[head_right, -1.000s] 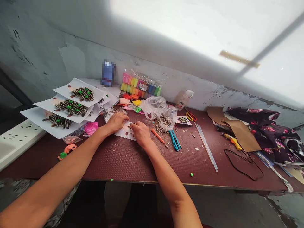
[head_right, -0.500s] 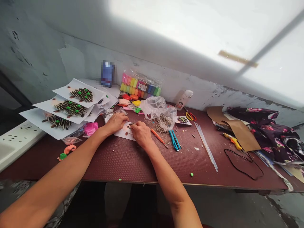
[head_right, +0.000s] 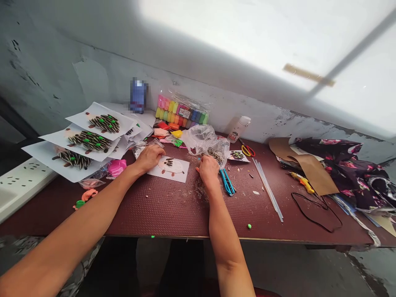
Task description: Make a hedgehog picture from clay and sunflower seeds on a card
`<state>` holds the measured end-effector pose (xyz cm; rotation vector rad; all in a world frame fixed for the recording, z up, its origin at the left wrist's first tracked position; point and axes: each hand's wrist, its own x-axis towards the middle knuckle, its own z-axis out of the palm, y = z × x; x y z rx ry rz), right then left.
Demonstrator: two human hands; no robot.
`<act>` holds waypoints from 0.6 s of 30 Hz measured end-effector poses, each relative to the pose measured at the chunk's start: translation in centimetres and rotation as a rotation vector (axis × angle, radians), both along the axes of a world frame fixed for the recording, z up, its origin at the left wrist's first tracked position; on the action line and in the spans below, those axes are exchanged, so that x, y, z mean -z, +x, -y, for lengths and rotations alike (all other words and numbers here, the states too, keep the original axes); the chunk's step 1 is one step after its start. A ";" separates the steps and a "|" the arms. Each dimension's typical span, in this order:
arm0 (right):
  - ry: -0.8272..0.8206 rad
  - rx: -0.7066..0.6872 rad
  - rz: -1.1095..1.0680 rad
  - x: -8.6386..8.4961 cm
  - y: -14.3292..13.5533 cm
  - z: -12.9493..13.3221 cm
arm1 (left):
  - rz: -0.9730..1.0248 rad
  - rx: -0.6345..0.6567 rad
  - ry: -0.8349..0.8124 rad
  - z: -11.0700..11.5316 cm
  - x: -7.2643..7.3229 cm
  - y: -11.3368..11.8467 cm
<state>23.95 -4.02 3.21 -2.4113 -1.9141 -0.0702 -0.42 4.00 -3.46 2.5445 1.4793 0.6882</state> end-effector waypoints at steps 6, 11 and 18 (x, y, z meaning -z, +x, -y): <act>-0.076 -0.003 0.010 -0.3 0.4 0.1 | 0.023 -0.069 0.010 0.3 -0.4 0.1; -0.109 0.008 0.030 -0.5 0.1 0.1 | 0.071 -0.088 0.074 1.0 -1.4 0.0; -0.141 0.010 0.066 -0.5 -0.3 0.1 | -0.075 -0.058 -0.033 1.4 -1.5 0.3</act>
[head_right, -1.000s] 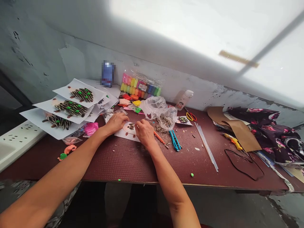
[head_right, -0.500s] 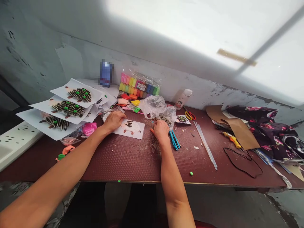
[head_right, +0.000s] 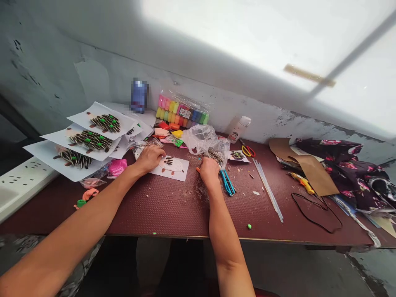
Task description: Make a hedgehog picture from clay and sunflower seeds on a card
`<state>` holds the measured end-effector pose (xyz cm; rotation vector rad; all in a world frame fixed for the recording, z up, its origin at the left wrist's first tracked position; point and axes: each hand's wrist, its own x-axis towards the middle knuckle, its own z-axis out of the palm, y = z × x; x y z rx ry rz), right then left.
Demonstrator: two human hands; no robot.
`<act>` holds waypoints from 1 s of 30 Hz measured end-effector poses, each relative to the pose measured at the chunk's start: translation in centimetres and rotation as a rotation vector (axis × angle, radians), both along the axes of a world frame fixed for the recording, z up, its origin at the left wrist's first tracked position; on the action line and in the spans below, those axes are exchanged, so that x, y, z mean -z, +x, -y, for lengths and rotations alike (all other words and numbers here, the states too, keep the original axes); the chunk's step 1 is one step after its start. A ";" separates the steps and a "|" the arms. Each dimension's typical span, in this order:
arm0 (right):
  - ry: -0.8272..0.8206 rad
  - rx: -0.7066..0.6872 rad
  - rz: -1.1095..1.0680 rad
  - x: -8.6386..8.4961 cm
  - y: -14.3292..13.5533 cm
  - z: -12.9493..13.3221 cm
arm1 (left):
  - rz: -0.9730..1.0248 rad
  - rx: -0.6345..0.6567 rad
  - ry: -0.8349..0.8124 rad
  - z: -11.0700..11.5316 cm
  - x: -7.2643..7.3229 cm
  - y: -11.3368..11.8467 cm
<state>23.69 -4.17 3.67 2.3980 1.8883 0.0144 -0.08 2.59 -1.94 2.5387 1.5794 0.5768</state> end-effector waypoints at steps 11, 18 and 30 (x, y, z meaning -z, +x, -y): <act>0.310 -0.180 -0.295 0.7 -1.7 0.0 | -0.022 0.007 -0.009 0.0 -0.1 0.0; 0.355 -0.544 -0.628 3.3 -5.3 0.4 | -0.001 0.030 0.020 0.0 0.1 -0.1; 0.305 -0.510 -0.429 3.4 -6.7 0.7 | -0.010 0.035 0.009 -0.1 0.2 -0.1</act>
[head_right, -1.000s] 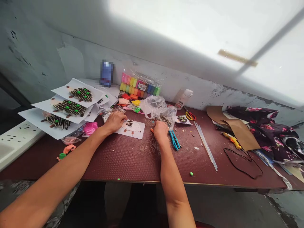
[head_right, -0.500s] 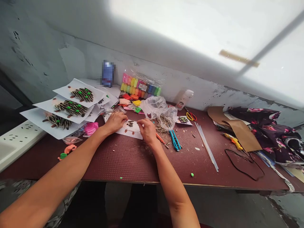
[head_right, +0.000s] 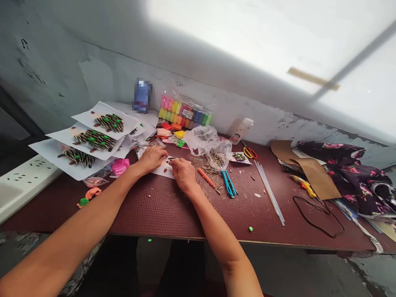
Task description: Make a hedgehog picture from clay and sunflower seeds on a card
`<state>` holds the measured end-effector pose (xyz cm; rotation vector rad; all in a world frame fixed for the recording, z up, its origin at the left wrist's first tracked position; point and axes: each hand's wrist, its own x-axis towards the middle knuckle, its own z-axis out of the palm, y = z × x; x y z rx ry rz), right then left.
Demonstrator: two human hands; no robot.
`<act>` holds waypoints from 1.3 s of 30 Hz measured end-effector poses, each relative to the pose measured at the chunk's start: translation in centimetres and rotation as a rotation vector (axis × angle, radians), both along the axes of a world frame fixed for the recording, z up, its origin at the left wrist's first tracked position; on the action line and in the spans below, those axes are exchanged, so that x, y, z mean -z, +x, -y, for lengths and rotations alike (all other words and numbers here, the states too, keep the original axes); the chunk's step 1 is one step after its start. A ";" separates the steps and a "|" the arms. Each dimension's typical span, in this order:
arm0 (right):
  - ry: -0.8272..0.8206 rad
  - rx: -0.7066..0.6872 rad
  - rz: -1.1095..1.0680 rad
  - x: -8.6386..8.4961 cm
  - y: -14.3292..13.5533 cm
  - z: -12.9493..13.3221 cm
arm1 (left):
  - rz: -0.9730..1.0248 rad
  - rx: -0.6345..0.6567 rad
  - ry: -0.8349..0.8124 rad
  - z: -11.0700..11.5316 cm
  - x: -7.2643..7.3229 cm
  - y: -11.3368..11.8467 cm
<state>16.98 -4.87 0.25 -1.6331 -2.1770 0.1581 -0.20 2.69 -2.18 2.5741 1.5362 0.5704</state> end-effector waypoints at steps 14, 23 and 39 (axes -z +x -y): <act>-0.087 0.052 0.171 -1.1 -1.4 0.3 | -0.004 0.014 0.005 0.2 -0.2 0.0; -0.115 0.054 0.272 -1.3 -1.7 0.3 | -0.023 0.024 -0.002 0.3 -0.3 -0.1; -0.119 0.018 0.424 -1.9 -2.3 0.8 | -0.010 0.015 0.011 0.1 0.1 -0.1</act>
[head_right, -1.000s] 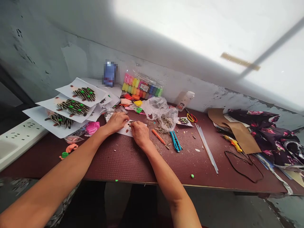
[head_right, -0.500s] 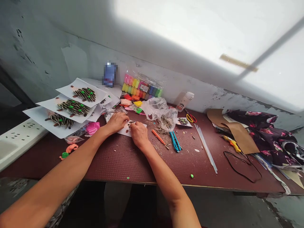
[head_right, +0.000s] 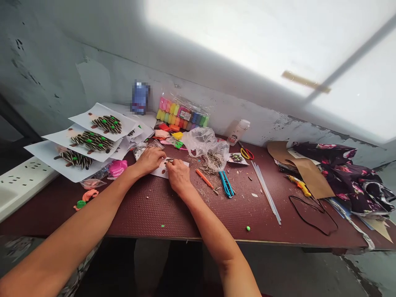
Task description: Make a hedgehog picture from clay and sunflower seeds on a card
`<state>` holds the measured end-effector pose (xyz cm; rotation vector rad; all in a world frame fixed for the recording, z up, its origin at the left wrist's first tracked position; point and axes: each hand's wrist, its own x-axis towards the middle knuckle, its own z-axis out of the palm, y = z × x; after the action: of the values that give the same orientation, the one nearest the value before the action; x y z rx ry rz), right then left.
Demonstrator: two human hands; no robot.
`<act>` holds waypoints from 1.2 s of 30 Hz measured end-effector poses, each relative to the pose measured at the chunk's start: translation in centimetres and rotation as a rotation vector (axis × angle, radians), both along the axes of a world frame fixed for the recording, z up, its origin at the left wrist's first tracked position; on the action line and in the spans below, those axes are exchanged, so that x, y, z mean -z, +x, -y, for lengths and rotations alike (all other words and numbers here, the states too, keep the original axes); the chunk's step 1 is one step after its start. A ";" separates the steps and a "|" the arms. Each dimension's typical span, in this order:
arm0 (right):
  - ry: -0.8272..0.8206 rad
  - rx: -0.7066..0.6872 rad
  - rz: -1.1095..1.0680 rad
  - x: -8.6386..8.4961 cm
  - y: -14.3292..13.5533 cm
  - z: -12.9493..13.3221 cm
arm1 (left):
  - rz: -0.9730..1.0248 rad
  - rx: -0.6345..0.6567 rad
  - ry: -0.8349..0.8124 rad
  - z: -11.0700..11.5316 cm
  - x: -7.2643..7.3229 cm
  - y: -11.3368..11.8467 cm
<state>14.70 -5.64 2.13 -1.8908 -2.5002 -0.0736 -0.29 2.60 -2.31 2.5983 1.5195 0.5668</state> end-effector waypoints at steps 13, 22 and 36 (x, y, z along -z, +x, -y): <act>0.051 0.351 -0.013 -1.0 4.3 -0.7 | 0.029 0.010 -0.015 -0.2 -0.1 0.0; -0.029 0.428 -0.028 -1.0 7.6 -1.3 | 0.025 0.011 -0.005 -0.2 -0.1 -0.1; 0.011 0.516 -0.039 -0.7 9.7 -1.8 | 0.130 -0.026 0.011 -0.2 -0.3 -0.2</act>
<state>24.45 -3.82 2.86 -2.4475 -1.9184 -0.0500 -0.49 2.79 -2.00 2.4987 1.5152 0.7329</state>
